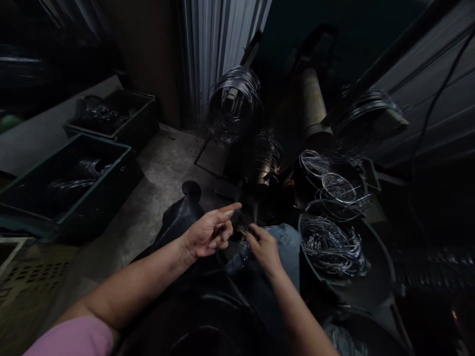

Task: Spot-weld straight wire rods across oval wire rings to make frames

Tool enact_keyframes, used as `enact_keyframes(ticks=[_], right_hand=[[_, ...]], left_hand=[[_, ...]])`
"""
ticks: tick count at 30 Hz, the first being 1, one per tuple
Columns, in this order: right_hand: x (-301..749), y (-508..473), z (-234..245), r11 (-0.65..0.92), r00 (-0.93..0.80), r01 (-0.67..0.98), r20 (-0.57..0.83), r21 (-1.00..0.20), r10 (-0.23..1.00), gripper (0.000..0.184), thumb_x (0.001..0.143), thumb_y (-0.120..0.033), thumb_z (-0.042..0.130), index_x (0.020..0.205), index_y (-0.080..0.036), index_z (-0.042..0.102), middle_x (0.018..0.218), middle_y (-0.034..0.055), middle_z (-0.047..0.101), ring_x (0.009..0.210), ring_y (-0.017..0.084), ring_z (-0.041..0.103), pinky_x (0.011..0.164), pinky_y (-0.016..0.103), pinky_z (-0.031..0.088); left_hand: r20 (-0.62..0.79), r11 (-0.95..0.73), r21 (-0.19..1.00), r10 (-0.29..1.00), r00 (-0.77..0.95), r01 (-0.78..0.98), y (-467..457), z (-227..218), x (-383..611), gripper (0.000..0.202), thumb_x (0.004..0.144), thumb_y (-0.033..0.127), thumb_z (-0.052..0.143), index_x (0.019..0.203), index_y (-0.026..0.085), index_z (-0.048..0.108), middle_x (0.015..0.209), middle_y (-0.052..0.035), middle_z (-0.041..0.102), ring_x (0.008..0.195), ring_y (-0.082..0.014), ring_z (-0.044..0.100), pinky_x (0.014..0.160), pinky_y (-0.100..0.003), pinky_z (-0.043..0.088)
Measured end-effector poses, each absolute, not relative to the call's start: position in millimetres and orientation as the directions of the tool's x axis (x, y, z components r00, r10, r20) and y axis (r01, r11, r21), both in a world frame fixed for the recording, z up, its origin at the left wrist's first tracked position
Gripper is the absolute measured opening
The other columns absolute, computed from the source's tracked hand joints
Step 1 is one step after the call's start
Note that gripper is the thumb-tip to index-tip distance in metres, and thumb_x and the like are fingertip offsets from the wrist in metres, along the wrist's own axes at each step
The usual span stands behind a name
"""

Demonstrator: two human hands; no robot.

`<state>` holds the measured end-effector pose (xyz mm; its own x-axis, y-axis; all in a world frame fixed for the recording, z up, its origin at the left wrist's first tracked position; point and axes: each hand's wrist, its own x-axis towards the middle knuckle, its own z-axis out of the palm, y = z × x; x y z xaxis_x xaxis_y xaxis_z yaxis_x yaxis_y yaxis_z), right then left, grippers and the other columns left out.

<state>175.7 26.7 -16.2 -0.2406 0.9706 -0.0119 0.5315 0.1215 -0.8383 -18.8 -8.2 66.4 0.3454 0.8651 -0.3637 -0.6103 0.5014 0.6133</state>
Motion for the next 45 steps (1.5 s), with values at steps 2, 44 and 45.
enact_keyframes(ticks=[2,44,45], right_hand=[[171,21,-23,0.177,-0.324,0.570,-0.022,-0.802,0.946,0.026,0.079,-0.033,0.049,0.088,-0.017,0.067,0.087,0.0083,0.068,0.082,0.021,0.061,0.076,0.032,0.044],[197,-2,-28,0.458,-0.446,0.630,0.191,-0.628,0.874,0.030,0.082,-0.029,0.043,0.100,-0.016,0.063,0.092,0.0098,0.067,0.085,0.021,0.063,0.075,0.032,0.051],[191,-2,-30,0.447,-0.451,0.614,0.176,-0.650,0.875,0.031,0.082,-0.030,0.043,0.100,-0.016,0.064,0.092,0.0100,0.067,0.085,0.021,0.063,0.074,0.033,0.051]], left_hand=[[-0.338,0.520,0.571,0.854,0.396,-0.635,-10,68,-16,0.046,0.082,0.029,0.048,0.126,0.017,0.043,0.049,0.0044,0.053,0.025,-0.0018,0.029,0.034,-0.016,0.022],[-0.140,0.576,0.417,0.805,0.577,-0.703,-36,57,-12,0.058,0.077,0.015,0.046,0.133,0.020,0.036,0.063,-0.0014,0.060,0.027,-0.0008,0.032,0.034,-0.015,0.024],[-0.132,0.588,0.418,0.794,0.593,-0.693,-36,57,-10,0.058,0.077,0.015,0.046,0.133,0.020,0.036,0.063,-0.0011,0.060,0.026,-0.0006,0.030,0.033,-0.015,0.023]])
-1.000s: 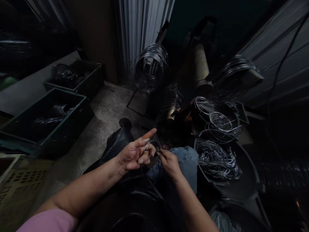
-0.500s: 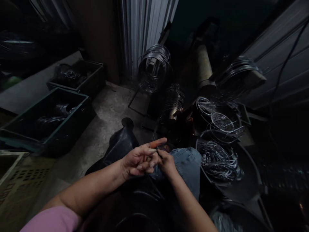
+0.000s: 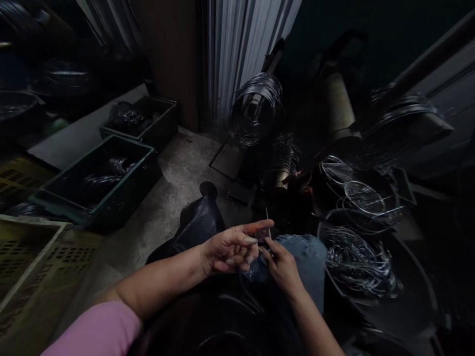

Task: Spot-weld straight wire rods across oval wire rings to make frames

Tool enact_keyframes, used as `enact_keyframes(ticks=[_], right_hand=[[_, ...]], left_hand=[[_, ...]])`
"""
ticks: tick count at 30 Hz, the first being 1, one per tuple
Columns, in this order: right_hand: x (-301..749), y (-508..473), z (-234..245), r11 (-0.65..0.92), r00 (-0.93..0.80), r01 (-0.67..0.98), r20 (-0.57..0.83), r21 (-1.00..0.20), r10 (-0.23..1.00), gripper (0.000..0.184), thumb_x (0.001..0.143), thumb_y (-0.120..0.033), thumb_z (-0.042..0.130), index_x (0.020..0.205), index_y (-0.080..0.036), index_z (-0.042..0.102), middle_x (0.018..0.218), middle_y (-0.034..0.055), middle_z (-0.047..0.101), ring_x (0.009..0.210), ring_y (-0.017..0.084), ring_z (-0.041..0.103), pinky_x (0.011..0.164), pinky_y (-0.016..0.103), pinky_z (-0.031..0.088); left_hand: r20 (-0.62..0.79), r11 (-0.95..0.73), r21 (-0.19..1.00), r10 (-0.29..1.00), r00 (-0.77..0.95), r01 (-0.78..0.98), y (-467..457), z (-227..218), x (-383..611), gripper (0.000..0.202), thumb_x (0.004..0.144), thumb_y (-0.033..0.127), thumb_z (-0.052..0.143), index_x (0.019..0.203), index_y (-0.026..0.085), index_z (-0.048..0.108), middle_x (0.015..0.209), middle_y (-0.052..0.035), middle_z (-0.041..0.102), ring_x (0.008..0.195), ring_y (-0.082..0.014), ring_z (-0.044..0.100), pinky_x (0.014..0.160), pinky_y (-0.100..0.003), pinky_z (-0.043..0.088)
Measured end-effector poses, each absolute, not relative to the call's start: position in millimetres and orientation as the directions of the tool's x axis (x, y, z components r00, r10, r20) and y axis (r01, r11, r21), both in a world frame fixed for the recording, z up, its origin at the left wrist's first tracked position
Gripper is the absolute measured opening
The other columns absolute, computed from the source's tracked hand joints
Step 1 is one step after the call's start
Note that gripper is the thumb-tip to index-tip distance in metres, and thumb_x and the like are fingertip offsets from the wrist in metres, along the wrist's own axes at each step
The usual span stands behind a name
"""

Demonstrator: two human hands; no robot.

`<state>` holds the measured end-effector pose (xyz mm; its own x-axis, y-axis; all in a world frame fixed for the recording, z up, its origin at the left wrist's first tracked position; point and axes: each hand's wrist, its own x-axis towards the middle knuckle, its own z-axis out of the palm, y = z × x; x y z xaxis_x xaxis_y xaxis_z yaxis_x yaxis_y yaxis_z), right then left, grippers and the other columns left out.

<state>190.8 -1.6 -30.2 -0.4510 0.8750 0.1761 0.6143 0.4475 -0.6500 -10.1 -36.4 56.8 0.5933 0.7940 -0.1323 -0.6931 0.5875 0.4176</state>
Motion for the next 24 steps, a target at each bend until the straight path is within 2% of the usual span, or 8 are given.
enact_keyframes(ticks=[4,8,14,18,24], right_hand=[[168,2,-39,0.417,-0.468,0.556,0.144,-0.718,0.872,0.032,0.083,-0.032,0.040,0.093,-0.016,0.066,0.088,0.0100,0.068,0.081,0.020,0.065,0.073,0.031,0.051],[163,6,-42,0.422,-0.499,0.534,0.129,-0.732,0.857,0.033,0.081,-0.034,0.042,0.095,-0.017,0.066,0.091,0.0096,0.068,0.083,0.021,0.064,0.073,0.032,0.051],[182,9,-42,0.389,-0.430,0.587,0.134,-0.710,0.893,0.035,0.080,-0.041,0.043,0.087,-0.017,0.067,0.086,0.0103,0.069,0.079,0.023,0.065,0.071,0.035,0.052],[183,9,-41,0.402,-0.466,0.571,0.121,-0.716,0.876,0.036,0.079,-0.043,0.046,0.092,-0.017,0.066,0.091,0.0118,0.068,0.084,0.024,0.064,0.074,0.035,0.052],[165,12,-42,0.414,-0.562,0.513,0.070,-0.752,0.824,0.035,0.080,-0.040,0.043,0.093,-0.016,0.066,0.095,0.0119,0.068,0.088,0.023,0.064,0.076,0.035,0.051]], left_hand=[[-0.119,0.590,0.407,0.791,0.600,-0.697,-40,58,-8,0.059,0.076,0.014,0.046,0.134,0.017,0.036,0.062,-0.0008,0.061,0.025,-0.0004,0.028,0.031,-0.015,0.022],[-0.087,0.586,0.373,0.794,0.602,-0.719,-40,58,-10,0.061,0.073,0.013,0.048,0.132,0.013,0.038,0.060,-0.0011,0.061,0.023,0.0001,0.025,0.032,-0.016,0.023],[-0.144,0.519,0.401,0.850,0.507,-0.755,-35,57,-13,0.062,0.070,0.010,0.052,0.131,0.018,0.040,0.073,-0.0047,0.064,0.031,-0.0021,0.039,0.033,-0.016,0.025],[-0.094,0.580,0.369,0.800,0.592,-0.726,-33,55,-14,0.062,0.073,0.013,0.048,0.133,0.019,0.036,0.072,-0.0049,0.064,0.026,-0.0018,0.032,0.028,-0.016,0.016],[-0.083,0.591,0.340,0.793,0.603,-0.731,-36,55,-14,0.061,0.071,0.012,0.048,0.131,0.015,0.040,0.063,-0.0031,0.062,0.025,-0.0013,0.030,0.032,-0.017,0.019]])
